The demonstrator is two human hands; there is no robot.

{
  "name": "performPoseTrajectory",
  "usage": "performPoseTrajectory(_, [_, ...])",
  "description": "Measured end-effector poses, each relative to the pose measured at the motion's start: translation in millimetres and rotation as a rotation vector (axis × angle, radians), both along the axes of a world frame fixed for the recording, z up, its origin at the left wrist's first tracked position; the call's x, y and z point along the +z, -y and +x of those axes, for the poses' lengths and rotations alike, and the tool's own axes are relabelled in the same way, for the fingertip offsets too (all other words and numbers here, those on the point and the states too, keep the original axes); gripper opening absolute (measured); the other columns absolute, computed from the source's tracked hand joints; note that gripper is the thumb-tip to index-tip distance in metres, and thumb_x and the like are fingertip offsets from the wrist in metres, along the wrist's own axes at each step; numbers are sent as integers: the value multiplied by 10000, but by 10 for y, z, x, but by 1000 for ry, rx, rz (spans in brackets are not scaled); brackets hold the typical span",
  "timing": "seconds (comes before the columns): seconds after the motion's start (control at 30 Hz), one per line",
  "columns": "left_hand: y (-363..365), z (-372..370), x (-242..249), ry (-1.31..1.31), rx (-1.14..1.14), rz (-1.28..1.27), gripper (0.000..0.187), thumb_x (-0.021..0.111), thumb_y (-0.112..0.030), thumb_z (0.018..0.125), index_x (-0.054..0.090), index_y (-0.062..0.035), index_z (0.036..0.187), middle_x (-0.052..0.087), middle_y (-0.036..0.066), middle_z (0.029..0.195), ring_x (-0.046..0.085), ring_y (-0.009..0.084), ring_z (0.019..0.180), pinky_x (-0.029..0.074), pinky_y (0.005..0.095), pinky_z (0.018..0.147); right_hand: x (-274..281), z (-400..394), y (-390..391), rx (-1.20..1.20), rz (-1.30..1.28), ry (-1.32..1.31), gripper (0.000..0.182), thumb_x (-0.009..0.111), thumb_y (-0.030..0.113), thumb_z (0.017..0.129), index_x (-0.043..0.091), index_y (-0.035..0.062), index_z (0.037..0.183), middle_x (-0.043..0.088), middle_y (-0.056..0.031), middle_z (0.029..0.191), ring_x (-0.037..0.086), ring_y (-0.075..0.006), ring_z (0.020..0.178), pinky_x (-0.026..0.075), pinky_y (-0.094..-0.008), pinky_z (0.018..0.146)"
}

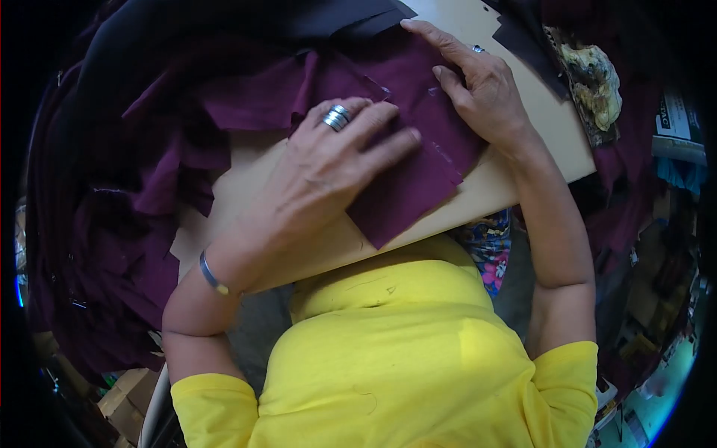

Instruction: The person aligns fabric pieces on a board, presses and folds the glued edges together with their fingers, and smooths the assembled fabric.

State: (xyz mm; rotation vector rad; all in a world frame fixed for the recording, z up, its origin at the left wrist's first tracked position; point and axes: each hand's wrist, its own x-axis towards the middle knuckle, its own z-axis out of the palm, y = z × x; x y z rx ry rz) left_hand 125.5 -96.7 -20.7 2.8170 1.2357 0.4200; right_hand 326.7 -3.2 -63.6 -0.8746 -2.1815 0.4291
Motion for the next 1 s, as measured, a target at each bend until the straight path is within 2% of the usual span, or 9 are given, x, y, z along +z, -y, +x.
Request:
performPoseTrajectory(0.1, [-151, -158, -245, 222, 98, 51, 454, 568, 94, 706, 587, -45, 1138, 540, 140, 1153, 560, 315, 1047, 478, 378, 892, 109, 25, -104, 59, -114, 83, 605, 556, -31, 788, 440, 217, 1328, 599, -128, 1146, 622, -325, 929, 495, -369, 810])
performPoseTrajectory(0.2, [-195, -194, -286, 173, 61, 132, 347, 578, 52, 705, 607, 12, 1048, 542, 139, 1088, 576, 273, 997, 518, 335, 832, 306, -132, -120, -239, -239, 417, 576, 567, -35, 782, 452, 178, 1304, 608, -137, 1091, 627, -321, 880, 495, -377, 775])
performPoseTrajectory(0.27, [-198, -194, -271, 135, 45, 151, 357, 541, 50, 728, 587, 37, 1082, 529, 135, 1103, 571, 267, 1007, 514, 326, 841, 337, -229, -183, -175, -264, 433, 604, 525, -47, 771, 421, 142, 1335, 581, -182, 1142, 609, -348, 945, 482, -380, 834])
performPoseTrajectory(0.43, [-170, -166, -301, 119, 119, 83, 488, 520, 119, 717, 540, 12, 1193, 516, 152, 1191, 547, 304, 1078, 454, 351, 945, 209, -241, -193, -27, -214, 26, 644, 493, -55, 761, 381, 136, 1365, 548, -203, 1199, 587, -366, 1008, 470, -384, 889])
performPoseTrajectory(0.5, [-172, -138, -281, 22, 124, 127, 452, 512, 63, 733, 545, 18, 1181, 503, 145, 1169, 547, 279, 1069, 497, 321, 875, 115, -226, -232, 9, -62, -19, 643, 492, -59, 759, 384, 134, 1363, 539, -201, 1214, 577, -364, 1031, 464, -383, 908])
performPoseTrajectory(0.63, [-169, -136, -185, -127, 47, 167, 473, 508, 32, 746, 534, -22, 1215, 484, 152, 1189, 538, 286, 1084, 523, 308, 834, 163, -232, -189, -3, -41, -23, 634, 502, -54, 760, 396, 134, 1356, 532, -199, 1225, 562, -362, 1058, 451, -375, 935])
performPoseTrajectory(0.73, [-120, -113, -143, -108, 63, 56, 579, 465, 96, 737, 535, -152, 1255, 499, 163, 1206, 518, 323, 1119, 482, 383, 922, 138, -230, -193, -10, -56, -7, 622, 511, -48, 761, 407, 132, 1348, 535, -198, 1221, 558, -359, 1066, 448, -376, 941])
performPoseTrajectory(0.93, [-124, -54, -280, 124, 172, 27, 615, 497, 117, 696, 538, -148, 1249, 472, 159, 1243, 515, 343, 1113, 474, 405, 919, 135, -221, -192, -30, -32, 16, 600, 522, -38, 764, 429, 131, 1332, 557, -197, 1188, 579, -364, 1015, 459, -387, 912])
performPoseTrajectory(1.0, [-124, -60, -207, -4, 127, 44, 600, 507, 120, 688, 546, -126, 1235, 494, 151, 1220, 523, 330, 1103, 474, 393, 915, 103, -224, -196, -34, 2, 17, 595, 523, -35, 764, 434, 131, 1329, 564, -195, 1176, 590, -370, 979, 466, -392, 892])
